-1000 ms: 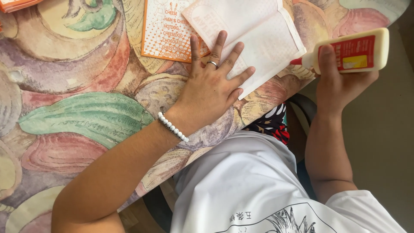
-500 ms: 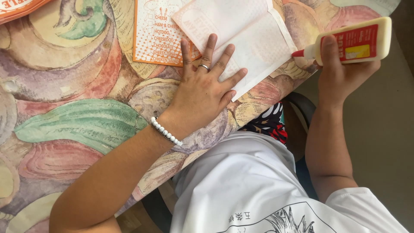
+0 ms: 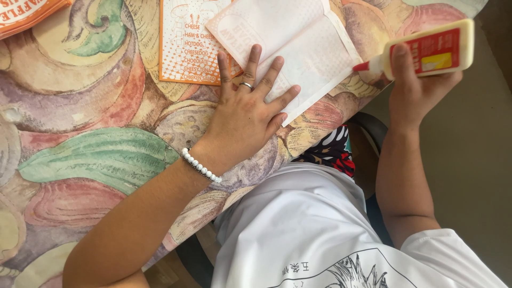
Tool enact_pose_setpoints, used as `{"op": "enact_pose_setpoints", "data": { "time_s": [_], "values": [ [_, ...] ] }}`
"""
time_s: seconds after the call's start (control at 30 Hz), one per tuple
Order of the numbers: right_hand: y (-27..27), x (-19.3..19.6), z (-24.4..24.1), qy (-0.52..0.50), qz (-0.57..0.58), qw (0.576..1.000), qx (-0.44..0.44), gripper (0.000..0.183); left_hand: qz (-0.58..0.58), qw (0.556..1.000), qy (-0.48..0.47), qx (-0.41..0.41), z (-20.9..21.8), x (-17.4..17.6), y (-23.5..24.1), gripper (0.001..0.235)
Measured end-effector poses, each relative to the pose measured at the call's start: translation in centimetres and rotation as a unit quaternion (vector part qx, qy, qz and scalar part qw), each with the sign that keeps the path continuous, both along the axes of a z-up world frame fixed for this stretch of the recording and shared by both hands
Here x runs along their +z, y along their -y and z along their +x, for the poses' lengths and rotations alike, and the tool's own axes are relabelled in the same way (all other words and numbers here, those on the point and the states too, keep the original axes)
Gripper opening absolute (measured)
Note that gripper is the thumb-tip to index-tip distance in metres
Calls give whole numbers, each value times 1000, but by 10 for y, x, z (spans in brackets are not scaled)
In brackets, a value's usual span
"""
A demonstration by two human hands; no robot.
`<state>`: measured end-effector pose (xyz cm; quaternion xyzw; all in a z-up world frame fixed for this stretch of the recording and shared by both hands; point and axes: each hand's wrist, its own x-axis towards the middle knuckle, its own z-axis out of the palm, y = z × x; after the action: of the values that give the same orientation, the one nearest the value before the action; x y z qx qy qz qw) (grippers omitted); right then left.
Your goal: Manually applying glue to the edges of paper bags and folding them for assembly.
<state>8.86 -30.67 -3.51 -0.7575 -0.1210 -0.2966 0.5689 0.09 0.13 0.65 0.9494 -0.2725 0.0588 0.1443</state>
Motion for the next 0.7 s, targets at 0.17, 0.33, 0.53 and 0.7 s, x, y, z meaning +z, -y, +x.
{"op": "enact_pose_setpoints", "data": {
  "time_s": [0.17, 0.33, 0.53, 0.7],
  "values": [
    [21, 22, 22, -154, 133, 979, -13, 18, 7, 1000, 12, -16, 2, 0, -1, 48],
    [32, 46, 39, -333, 92, 937, 56, 22, -4, 996, 50, -77, 3, -8, -2, 45],
    [52, 26, 68, -64, -292, 952, -64, 55, -60, 986, 101, -117, 2, -4, 0, 28],
    [-7, 53, 32, 102, -402, 909, 36, 30, -70, 984, 111, -122, 1, -3, 4, 9]
  ]
}}
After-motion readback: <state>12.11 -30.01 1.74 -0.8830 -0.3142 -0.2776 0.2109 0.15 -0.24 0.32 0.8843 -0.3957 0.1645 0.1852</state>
